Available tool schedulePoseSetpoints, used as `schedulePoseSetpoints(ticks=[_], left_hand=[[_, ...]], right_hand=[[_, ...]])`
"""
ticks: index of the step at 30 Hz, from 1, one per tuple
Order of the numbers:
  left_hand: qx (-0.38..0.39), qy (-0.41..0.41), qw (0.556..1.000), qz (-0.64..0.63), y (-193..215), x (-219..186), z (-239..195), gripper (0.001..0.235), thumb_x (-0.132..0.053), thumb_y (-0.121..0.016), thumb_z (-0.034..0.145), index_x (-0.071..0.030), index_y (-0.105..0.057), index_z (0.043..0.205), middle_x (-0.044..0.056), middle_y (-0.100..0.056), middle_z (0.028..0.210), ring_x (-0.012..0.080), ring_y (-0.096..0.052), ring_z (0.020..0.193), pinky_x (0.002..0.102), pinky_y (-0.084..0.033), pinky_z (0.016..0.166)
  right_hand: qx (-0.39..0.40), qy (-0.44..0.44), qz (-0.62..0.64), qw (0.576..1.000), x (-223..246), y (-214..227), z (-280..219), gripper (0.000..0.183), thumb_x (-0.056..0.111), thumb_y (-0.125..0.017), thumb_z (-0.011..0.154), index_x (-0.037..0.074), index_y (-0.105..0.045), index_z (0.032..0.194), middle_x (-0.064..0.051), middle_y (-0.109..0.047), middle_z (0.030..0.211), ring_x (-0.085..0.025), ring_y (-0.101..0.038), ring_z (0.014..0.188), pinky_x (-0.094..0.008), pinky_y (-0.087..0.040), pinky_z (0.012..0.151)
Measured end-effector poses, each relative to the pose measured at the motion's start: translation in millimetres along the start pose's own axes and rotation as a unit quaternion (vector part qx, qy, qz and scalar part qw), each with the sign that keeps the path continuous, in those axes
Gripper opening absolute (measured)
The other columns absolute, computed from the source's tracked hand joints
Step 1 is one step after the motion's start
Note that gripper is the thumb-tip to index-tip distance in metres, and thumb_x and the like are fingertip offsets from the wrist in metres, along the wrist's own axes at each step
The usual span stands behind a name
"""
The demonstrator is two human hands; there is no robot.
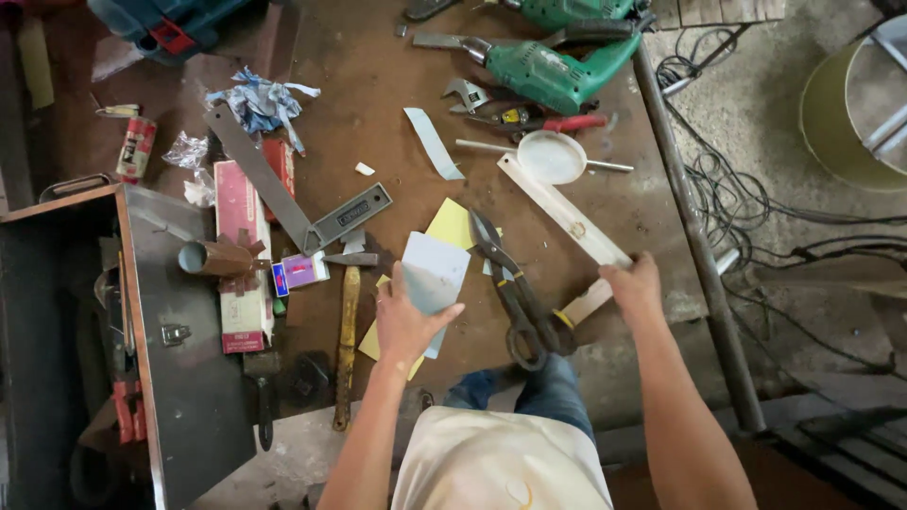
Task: Measuring, marking, and cutting metal and material pieces using various hand tools on a workbench.
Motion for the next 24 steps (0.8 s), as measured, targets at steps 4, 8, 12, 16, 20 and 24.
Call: schedulePoseSetpoints(ticks=[4, 8, 12, 16, 20, 24], left_hand=[[-0.035, 0.036, 0.999, -0.007, 5, -5, 5, 0.125, -0.052, -0.096, 0.052, 0.002, -0.038, 0.148, 0.034, -0.054, 0.126, 0.0487, -0.056, 0.116, 0.052, -0.048, 0.1], [-0.083, 0.052, 0.995, -0.032, -5, -10, 4, 0.126, -0.053, -0.095, 0.054, 0.005, -0.037, 0.148, 0.035, -0.054, 0.126, 0.0485, -0.055, 0.116, 0.053, -0.048, 0.099], [-0.106, 0.081, 0.99, -0.052, -20, -23, 6, 0.126, -0.054, -0.095, 0.056, 0.007, -0.037, 0.149, 0.039, -0.049, 0.135, 0.0513, -0.05, 0.124, 0.054, -0.047, 0.102], [-0.11, 0.116, 0.983, -0.095, -24, -44, -1, 0.127, -0.052, -0.095, 0.056, 0.008, -0.034, 0.151, 0.04, -0.046, 0.138, 0.0507, -0.05, 0.124, 0.053, -0.046, 0.103], [-0.135, 0.069, 0.986, -0.068, -30, -29, -8, 0.125, -0.048, -0.099, 0.06, 0.012, -0.035, 0.149, 0.037, -0.049, 0.142, 0.0559, -0.042, 0.129, 0.057, -0.038, 0.107], [-0.149, 0.123, 0.977, -0.089, -14, -18, -19, 0.115, -0.043, -0.097, 0.059, 0.008, -0.042, 0.146, 0.029, -0.06, 0.131, 0.0473, -0.051, 0.122, 0.053, -0.043, 0.104]], right_hand=[[0.029, -0.024, 0.055, 0.998, -16, 24, 18, 0.049, 0.006, -0.073, 0.076, -0.005, -0.062, 0.123, -0.013, -0.07, 0.101, -0.021, -0.066, 0.082, -0.037, -0.052, 0.066], [0.141, -0.042, 0.137, 0.98, -19, 38, 34, 0.052, 0.002, -0.07, 0.074, -0.009, -0.061, 0.124, -0.012, -0.068, 0.093, -0.02, -0.063, 0.073, -0.035, -0.048, 0.058], [0.181, -0.071, 0.177, 0.965, 19, -33, 40, 0.053, 0.005, -0.07, 0.079, 0.0, -0.058, 0.131, -0.008, -0.07, 0.093, -0.018, -0.061, 0.073, -0.034, -0.047, 0.057], [0.233, -0.115, 0.267, 0.928, 72, -142, 48, 0.054, 0.004, -0.067, 0.084, 0.003, -0.047, 0.135, -0.008, -0.072, 0.105, -0.022, -0.071, 0.09, -0.038, -0.059, 0.075], [0.326, -0.011, 0.208, 0.922, 130, -155, 23, 0.048, 0.01, -0.075, 0.085, -0.007, -0.066, 0.129, -0.018, -0.074, 0.111, -0.027, -0.069, 0.097, -0.038, -0.055, 0.081], [0.271, 0.214, -0.268, 0.899, 150, -111, -29, 0.047, 0.034, -0.078, 0.084, 0.0, -0.066, 0.114, -0.024, -0.07, 0.108, -0.039, -0.068, 0.103, -0.047, -0.055, 0.085]])
Point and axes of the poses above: each hand's wrist, its own z-axis towards the middle knuckle, its own y-axis out of the back of the hand, x = y × z, the point moved 2 cm from there along z, towards the middle knuckle
